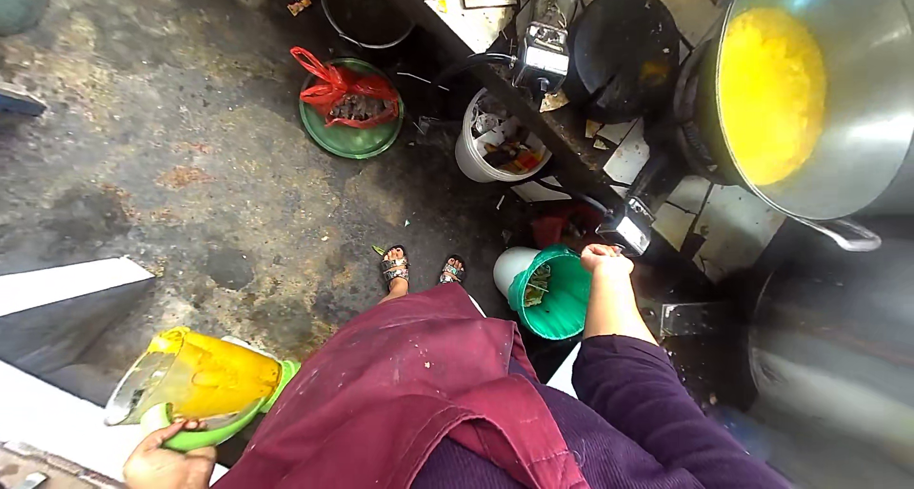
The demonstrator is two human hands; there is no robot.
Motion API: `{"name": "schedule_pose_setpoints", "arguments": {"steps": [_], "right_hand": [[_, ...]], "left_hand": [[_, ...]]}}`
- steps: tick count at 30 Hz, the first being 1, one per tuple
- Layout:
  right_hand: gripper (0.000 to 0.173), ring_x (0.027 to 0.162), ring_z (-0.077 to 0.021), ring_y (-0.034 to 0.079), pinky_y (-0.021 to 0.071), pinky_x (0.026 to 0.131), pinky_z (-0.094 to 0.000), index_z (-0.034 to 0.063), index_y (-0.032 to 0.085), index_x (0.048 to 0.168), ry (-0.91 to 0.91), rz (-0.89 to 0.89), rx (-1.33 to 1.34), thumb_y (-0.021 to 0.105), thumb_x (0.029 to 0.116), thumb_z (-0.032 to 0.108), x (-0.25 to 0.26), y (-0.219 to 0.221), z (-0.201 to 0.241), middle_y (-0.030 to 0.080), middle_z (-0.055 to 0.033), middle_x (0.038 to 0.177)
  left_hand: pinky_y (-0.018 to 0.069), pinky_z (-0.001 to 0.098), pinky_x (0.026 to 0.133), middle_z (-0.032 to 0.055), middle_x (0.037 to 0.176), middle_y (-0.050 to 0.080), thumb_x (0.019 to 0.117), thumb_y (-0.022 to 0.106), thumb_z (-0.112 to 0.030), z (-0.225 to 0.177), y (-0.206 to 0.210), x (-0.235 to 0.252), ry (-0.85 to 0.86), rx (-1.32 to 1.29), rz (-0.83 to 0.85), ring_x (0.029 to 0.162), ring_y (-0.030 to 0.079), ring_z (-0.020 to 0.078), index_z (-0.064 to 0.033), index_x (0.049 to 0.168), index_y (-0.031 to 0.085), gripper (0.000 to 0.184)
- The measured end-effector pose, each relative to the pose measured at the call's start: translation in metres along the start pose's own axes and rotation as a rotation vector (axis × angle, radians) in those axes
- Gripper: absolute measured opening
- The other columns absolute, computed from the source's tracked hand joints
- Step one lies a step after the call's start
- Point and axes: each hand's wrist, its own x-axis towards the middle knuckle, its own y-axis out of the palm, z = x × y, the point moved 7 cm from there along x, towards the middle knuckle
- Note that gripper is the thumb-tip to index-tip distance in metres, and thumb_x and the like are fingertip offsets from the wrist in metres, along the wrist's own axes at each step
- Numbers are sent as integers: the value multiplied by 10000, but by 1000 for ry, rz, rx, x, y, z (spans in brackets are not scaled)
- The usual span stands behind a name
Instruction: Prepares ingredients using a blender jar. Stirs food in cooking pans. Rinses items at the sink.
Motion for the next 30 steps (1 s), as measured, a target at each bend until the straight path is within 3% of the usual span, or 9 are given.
{"name": "schedule_pose_setpoints", "arguments": {"steps": [3,11,24,27,29,30], "right_hand": [[381,376,-49,296,315,392,-198,202,398,776,-7,15,22,273,1040,447,1,0,0,284,86,510],[349,369,-51,261,286,395,-203,193,366,728,5,35,30,309,1021,374,12,-2,4,251,82,487],[340,390,-58,312,340,411,-205,183,398,778,-32,28,11,329,1043,383,8,-2,3,305,74,526],[316,404,-44,336,364,428,-189,173,420,793,-38,-6,140,370,1039,365,9,-5,-1,331,68,539],[292,438,-26,391,402,449,-154,153,450,910,-22,-49,241,379,1023,413,-1,-10,-10,398,55,612],[345,472,-20,410,411,472,-146,164,446,986,-5,-49,127,320,1046,479,-14,-13,-15,413,54,670]], "left_hand": [[478,196,497,-36,588,507,973,366,-9,2,23,-14,-29,-45,5,486,519,61,-138,838,477,217],[502,207,541,-31,642,537,937,355,-7,17,45,-4,-26,-70,119,547,565,75,-137,834,489,213],[459,161,502,-53,597,505,946,374,52,-8,20,-9,9,77,11,493,508,28,-136,814,475,251],[448,157,496,-53,595,501,939,372,59,-13,19,-8,29,70,-3,479,496,33,-133,810,477,253],[454,155,508,-60,614,502,943,373,59,-16,22,-8,42,62,0,492,493,26,-138,822,474,252],[458,153,514,-66,616,508,945,370,56,-17,24,-7,43,60,13,499,499,21,-142,825,476,255]]}}
